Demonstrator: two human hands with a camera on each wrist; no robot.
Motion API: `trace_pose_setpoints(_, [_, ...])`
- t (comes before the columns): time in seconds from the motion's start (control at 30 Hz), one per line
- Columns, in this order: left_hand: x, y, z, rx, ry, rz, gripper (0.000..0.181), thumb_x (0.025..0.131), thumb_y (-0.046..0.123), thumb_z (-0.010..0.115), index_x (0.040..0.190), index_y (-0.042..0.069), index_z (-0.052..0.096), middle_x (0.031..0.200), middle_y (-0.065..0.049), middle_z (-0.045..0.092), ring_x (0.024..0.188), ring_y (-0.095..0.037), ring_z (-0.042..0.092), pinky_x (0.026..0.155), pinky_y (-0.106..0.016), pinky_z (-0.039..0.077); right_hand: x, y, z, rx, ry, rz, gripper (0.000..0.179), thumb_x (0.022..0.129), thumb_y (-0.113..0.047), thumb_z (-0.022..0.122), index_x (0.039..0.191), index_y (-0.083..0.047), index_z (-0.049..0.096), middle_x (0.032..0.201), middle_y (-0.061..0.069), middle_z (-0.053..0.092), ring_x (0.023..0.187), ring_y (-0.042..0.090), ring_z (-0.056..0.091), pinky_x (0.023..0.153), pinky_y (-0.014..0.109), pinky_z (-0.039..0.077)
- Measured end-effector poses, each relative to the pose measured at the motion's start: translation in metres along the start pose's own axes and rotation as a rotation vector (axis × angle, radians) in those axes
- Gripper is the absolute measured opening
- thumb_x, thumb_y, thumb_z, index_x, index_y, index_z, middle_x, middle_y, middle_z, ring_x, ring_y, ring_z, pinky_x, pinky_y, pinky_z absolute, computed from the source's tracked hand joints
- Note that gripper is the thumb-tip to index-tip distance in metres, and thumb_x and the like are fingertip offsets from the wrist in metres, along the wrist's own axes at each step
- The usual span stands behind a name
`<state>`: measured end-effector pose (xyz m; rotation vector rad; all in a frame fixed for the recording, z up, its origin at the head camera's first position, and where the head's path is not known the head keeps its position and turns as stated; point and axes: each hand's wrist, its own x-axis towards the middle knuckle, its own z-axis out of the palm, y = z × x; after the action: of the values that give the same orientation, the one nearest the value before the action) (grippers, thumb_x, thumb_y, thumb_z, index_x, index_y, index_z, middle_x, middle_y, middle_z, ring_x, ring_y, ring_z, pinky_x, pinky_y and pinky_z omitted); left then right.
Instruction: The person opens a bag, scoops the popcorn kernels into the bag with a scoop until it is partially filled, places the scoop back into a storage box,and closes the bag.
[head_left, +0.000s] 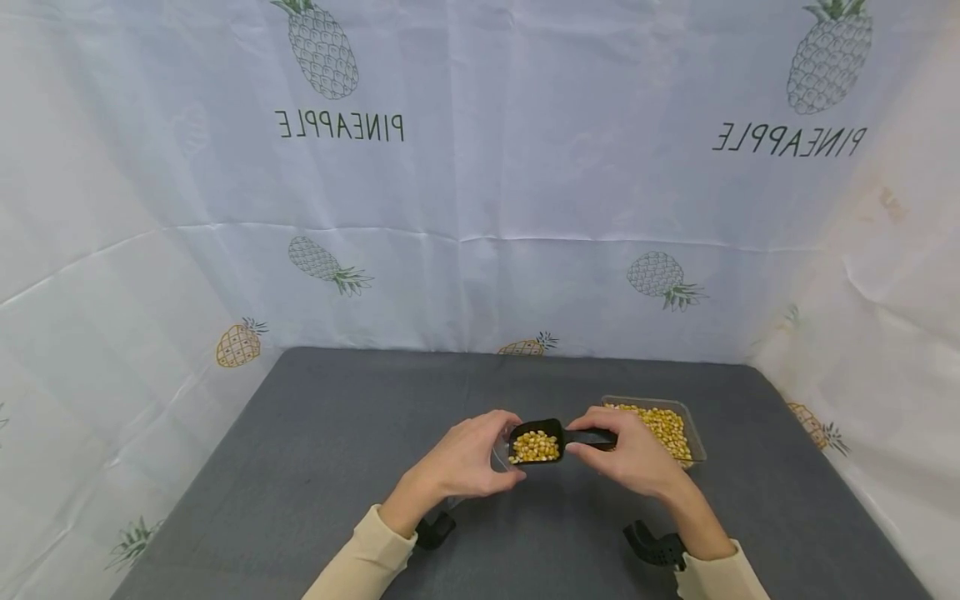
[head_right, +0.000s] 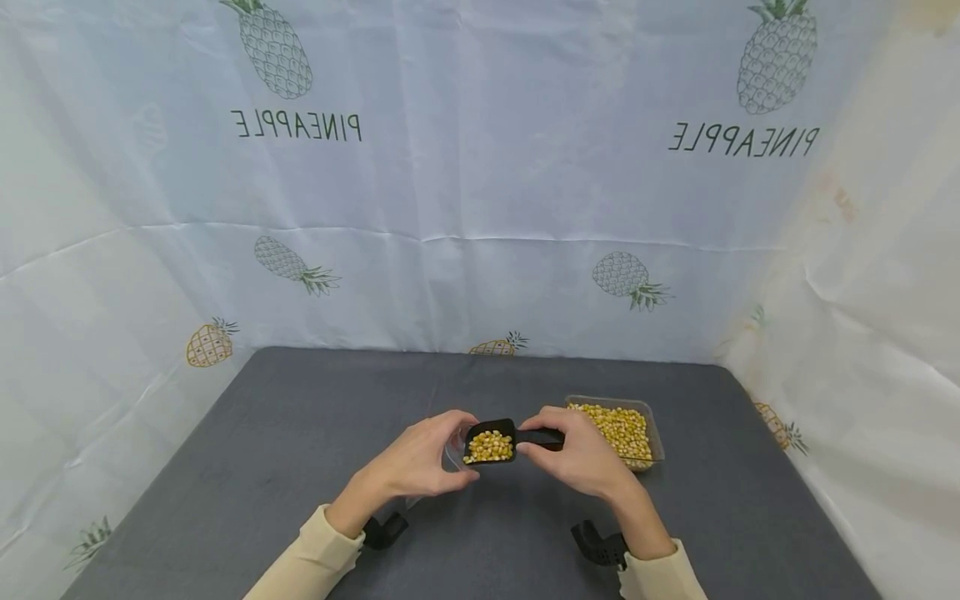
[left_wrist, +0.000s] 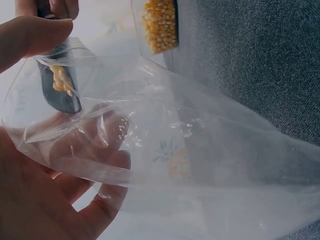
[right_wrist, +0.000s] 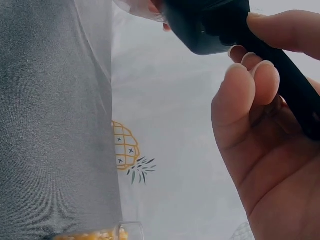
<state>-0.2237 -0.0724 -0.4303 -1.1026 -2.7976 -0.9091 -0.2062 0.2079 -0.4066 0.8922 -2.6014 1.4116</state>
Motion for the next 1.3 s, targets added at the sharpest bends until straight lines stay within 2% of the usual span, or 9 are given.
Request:
trace_pose_setpoints(0.3, [-0.0003, 0.0014, 0.0018, 0.006, -0.024, 0.004, 0.058, 0.086, 0.041, 0.077, 0.134, 0.016, 0.056, 0.111, 0.006, 0.062, 0.09, -0.007, 0.057, 0.074, -0.027, 0.05, 0.001, -0.0047, -0.0024, -0.022, -0.045, 0.0, 0.018, 0.093, -0.019, 0.076, 0.109, -0.01, 0.076, 0.09, -0.001, 0.064, 0.064, 0.01, 0.052, 0.054, 0.029, 0.05])
trace_pose_setpoints(0.87, [0.0009, 0.0019, 0.0027, -0.007, -0.015, 0.026, 0.057, 0.086, 0.04, 0.077, 0.134, 0.016, 0.057, 0.11, 0.007, 0.062, 0.087, -0.005, 0.057, 0.074, -0.027, 0.05, 0.0025, -0.0076, -0.0038, -0.074, -0.046, -0.023, 0.019, 0.093, -0.023, 0.077, 0.108, -0.012, 0.076, 0.089, -0.005, 0.063, 0.065, 0.009, 0.052, 0.057, 0.028, 0.049])
trace_pose_setpoints(1.3, [0.0023, 0.0013, 0.0043, -0.021, -0.017, 0.034, 0.059, 0.086, 0.041, 0.077, 0.134, 0.014, 0.057, 0.108, 0.007, 0.062, 0.085, -0.005, 0.056, 0.072, -0.026, 0.049, -0.0012, -0.01, -0.0047, -0.111, -0.042, -0.048, 0.02, 0.09, -0.012, 0.079, 0.11, -0.011, 0.076, 0.091, -0.007, 0.064, 0.069, 0.008, 0.054, 0.059, 0.028, 0.05])
